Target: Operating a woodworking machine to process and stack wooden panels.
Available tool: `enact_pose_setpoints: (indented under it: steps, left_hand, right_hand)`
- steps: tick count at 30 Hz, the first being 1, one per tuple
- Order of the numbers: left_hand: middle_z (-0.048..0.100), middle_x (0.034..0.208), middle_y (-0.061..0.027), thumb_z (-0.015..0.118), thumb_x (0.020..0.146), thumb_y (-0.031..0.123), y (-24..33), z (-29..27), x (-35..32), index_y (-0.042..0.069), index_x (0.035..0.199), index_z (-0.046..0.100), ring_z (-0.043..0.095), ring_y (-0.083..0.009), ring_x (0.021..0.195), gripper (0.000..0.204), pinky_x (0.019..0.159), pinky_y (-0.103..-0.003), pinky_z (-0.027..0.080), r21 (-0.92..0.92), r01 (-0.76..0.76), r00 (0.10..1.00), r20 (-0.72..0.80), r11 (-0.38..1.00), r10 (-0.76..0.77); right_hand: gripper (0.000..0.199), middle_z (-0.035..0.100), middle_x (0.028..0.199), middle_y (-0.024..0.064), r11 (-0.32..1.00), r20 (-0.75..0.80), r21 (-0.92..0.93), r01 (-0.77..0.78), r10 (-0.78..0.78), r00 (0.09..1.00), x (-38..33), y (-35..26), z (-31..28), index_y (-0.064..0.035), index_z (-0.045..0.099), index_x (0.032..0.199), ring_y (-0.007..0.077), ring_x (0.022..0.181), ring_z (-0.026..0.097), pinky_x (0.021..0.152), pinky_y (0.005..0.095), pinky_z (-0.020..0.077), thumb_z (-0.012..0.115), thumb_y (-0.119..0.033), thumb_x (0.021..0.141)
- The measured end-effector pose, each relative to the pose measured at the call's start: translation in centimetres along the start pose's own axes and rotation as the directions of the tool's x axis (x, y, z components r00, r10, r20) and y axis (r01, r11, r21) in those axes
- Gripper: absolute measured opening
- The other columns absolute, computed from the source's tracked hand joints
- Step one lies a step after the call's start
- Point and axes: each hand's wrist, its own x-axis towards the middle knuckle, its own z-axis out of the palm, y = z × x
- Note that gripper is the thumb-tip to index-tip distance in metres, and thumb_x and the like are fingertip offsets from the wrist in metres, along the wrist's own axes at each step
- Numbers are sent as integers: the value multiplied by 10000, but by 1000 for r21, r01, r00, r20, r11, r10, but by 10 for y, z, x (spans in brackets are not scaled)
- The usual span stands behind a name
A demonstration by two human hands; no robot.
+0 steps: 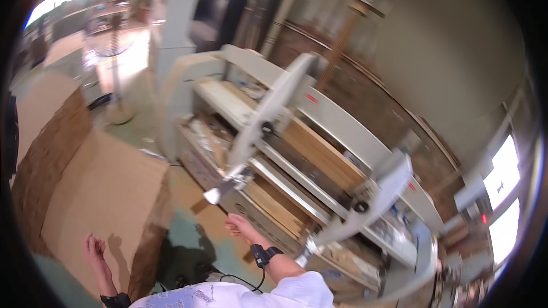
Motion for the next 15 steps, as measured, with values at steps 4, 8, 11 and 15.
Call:
enact_pose_setpoints:
  steps: [4, 8, 11, 15]
  left_hand:
    - [519, 784, -16, 500, 882, 185, -13, 131, -31, 49, 1080, 494, 506, -98, 694, 240, 679, -218, 433, 81, 92, 905, 410, 992, -117]
    - [548, 753, -35, 504, 880, 185, -61, 219, -82, 56, 1020, 512, 539, -109, 671, 190, 612, -200, 434, 166, 214, 578, 773, 963, -262]
    - [563, 763, -36, 510, 875, 190, -85, 273, -122, 63, 999, 520, 554, -112, 659, 178, 587, -209, 438, 372, 133, 358, 846, 919, -394]
    - [563, 747, -25, 519, 868, 215, -105, 343, -216, 82, 982, 529, 557, -109, 644, 175, 569, -213, 434, 487, 41, 40, 872, 872, -489]
  right_hand:
    - [402, 565, 985, 60, 807, -496, 530, 260, 46, 867, -125, 73, -97, -113, 438, 1161, 164, 813, 565, 664, 309, 458, 502, -371, 860]
    - [307, 576, 952, 78, 662, -589, 708, 245, 364, 721, -205, 204, -159, -78, 482, 1048, 190, 831, 556, 713, 334, 454, 499, -326, 867]
    - [330, 565, 942, 80, 580, -639, 737, 346, 432, 637, -244, 247, -163, -71, 476, 1060, 189, 826, 539, 706, 339, 442, 490, -341, 870]
    - [325, 562, 979, 80, 500, -759, 651, 571, 426, 493, -325, 273, -159, -79, 477, 1067, 188, 860, 540, 705, 338, 441, 480, -338, 872]
